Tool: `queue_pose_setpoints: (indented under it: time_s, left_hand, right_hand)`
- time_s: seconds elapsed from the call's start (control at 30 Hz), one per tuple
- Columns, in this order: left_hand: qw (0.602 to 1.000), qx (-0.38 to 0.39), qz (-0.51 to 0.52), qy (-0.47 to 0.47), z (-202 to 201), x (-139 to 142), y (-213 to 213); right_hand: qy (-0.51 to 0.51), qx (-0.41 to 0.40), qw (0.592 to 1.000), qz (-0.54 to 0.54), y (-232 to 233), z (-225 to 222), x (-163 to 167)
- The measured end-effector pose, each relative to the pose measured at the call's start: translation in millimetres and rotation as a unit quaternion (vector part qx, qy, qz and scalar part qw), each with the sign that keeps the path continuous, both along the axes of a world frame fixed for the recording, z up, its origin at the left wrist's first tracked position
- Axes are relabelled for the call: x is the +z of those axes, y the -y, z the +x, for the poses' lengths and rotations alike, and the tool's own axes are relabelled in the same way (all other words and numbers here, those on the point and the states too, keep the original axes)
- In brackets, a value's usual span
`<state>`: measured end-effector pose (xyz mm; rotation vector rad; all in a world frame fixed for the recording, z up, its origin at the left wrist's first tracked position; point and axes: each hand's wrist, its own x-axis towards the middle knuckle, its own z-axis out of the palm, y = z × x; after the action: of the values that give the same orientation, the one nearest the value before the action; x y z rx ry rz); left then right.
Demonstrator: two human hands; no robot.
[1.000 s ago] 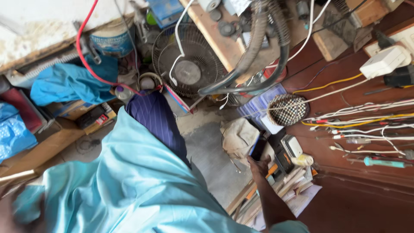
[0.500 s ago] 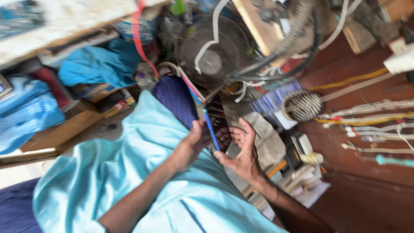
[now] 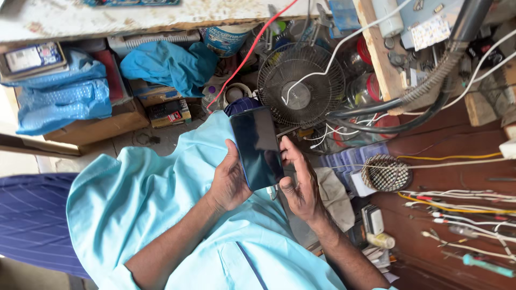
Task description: The person sits on the floor holding a phone motherboard, attaches a ring/lens part to it, then connects multimeter probes to the board and touches the probes to various points on the circuit board to test it. They then set the board on the workbench, pick up a phone, and reach for items on the cluttered bench.
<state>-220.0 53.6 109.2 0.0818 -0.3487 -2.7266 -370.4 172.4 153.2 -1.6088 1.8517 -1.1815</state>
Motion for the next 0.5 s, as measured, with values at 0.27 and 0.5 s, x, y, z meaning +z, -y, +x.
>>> queue_pose_setpoints:
  time_s: [0.27, 0.5]
  left_hand:
    - [0.997, 0.006, 0.020, 0.071, 16, -5, -2]
    - [0.998, -0.011, -0.014, 0.066, 14, -2, -3]
  right_hand:
    - [0.004, 0.025, 1.000, -0.004, 1, 8, -3]
    - [0.082, -0.020, 0.994, -0.064, -1, 4, -27]
